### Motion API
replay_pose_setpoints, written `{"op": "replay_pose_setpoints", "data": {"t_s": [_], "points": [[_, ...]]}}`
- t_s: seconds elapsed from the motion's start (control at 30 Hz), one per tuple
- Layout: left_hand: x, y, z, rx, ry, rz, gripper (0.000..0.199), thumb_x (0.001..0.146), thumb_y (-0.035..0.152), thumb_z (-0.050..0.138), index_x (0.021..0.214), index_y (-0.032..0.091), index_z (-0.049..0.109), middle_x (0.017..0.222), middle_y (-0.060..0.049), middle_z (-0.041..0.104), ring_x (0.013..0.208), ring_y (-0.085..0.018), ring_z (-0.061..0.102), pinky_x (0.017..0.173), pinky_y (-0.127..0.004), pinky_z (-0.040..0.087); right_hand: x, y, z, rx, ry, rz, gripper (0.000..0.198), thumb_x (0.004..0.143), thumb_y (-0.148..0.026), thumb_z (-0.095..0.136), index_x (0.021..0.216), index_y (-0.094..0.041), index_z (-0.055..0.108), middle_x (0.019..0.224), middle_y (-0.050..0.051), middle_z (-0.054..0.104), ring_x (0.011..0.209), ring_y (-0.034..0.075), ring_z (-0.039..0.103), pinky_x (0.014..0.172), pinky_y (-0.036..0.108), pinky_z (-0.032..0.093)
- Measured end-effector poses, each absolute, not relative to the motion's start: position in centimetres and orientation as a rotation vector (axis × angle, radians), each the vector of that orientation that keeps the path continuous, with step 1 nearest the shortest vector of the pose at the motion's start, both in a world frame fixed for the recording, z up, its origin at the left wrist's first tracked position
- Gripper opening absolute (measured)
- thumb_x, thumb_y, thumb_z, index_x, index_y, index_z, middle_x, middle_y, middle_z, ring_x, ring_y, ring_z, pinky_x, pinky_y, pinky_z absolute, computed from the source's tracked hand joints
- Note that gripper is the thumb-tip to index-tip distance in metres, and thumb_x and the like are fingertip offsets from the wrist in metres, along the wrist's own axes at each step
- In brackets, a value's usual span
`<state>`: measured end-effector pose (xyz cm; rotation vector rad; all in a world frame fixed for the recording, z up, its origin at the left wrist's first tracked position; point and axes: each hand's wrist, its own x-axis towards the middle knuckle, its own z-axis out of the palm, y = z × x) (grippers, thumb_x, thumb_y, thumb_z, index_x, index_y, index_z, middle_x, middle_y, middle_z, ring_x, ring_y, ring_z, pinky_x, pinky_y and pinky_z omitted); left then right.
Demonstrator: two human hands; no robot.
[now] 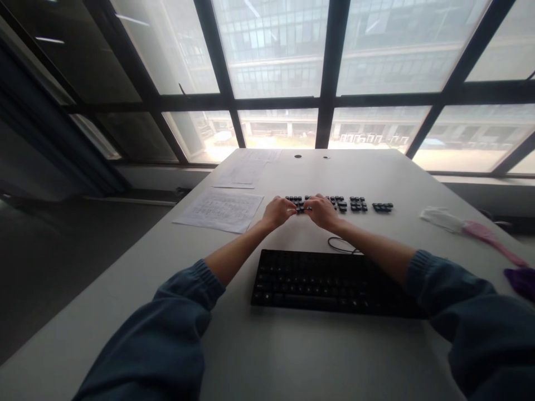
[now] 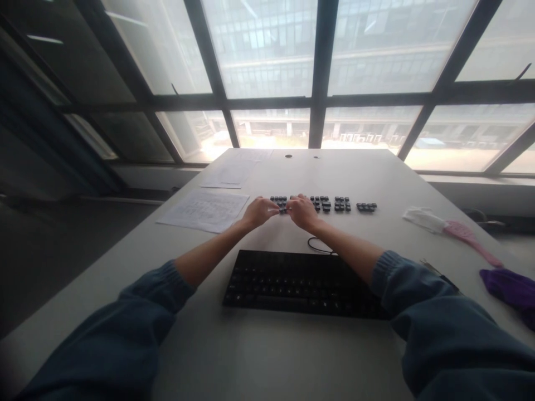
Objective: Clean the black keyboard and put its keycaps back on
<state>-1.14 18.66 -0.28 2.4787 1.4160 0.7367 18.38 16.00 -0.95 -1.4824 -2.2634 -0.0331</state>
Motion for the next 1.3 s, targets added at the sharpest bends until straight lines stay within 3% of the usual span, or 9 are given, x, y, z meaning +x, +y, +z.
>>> {"op": "replay_pose_setpoints", "data": {"t_s": [0.33, 0.6, 0.7, 0.93, 1.3], "points": [[0.2, 19.8, -0.4, 2.502, 1.419, 0.691, 0.013, 0.082, 0.026, 0.071, 0.087, 0.022, 0.083, 0.083, -0.007, 0.078, 0.096, -0.026, 0.067, 0.089, -0.032, 0.051, 16.8, 17.3, -1.0, -1.496, -2.342, -0.064, 0.024, 0.093, -0.011, 0.054, 0.085, -0.015, 0.075, 0.095, 0.014, 0.073, 0.101, 0.028, 0.055, 0.086, 0.038, 0.036], [-4.0, 11.8, 2.7, 2.354, 1.193, 0.848, 0.015, 0.08, 0.034, 0.077, 0.088, 0.024, 0.082, 0.08, -0.002, 0.077, 0.071, -0.016, 0.062, 0.069, -0.027, 0.047, 16.9, 11.1, 0.8, -1.262, -2.117, 0.254, 0.006, 0.085, -0.018, 0.071, 0.082, -0.019, 0.076, 0.085, 0.005, 0.073, 0.087, 0.021, 0.061, 0.083, 0.033, 0.043], [-5.4, 7.3, 3.5, 2.295, 1.084, 0.791, 0.011, 0.081, 0.032, 0.076, 0.088, 0.025, 0.082, 0.086, -0.002, 0.078, 0.081, -0.018, 0.064, 0.072, -0.028, 0.048, 17.0, 6.6, 1.5, -1.173, -2.128, 0.451, 0.004, 0.083, -0.018, 0.074, 0.081, -0.02, 0.077, 0.082, 0.003, 0.071, 0.078, 0.018, 0.062, 0.074, 0.03, 0.045], [-6.0, 1.9, 2.0, 2.212, 0.99, 0.699, 0.009, 0.08, 0.023, 0.076, 0.087, 0.026, 0.082, 0.088, -0.001, 0.078, 0.087, -0.019, 0.066, 0.085, -0.032, 0.05, 17.1, -0.1, 0.6, -1.148, -2.145, 0.666, 0.011, 0.079, -0.011, 0.074, 0.081, -0.022, 0.075, 0.083, 0.002, 0.071, 0.082, 0.019, 0.064, 0.077, 0.031, 0.047], [-5.6, 1.5, 0.4, 2.285, 0.975, 0.754, 0.011, 0.08, 0.018, 0.075, 0.086, 0.026, 0.08, 0.091, 0.001, 0.078, 0.087, -0.019, 0.063, 0.084, -0.031, 0.048, 16.4, -0.9, -0.4, -1.15, -2.121, 0.648, 0.011, 0.08, -0.01, 0.074, 0.08, -0.021, 0.073, 0.082, 0.003, 0.068, 0.083, 0.02, 0.062, 0.077, 0.032, 0.047]]}}
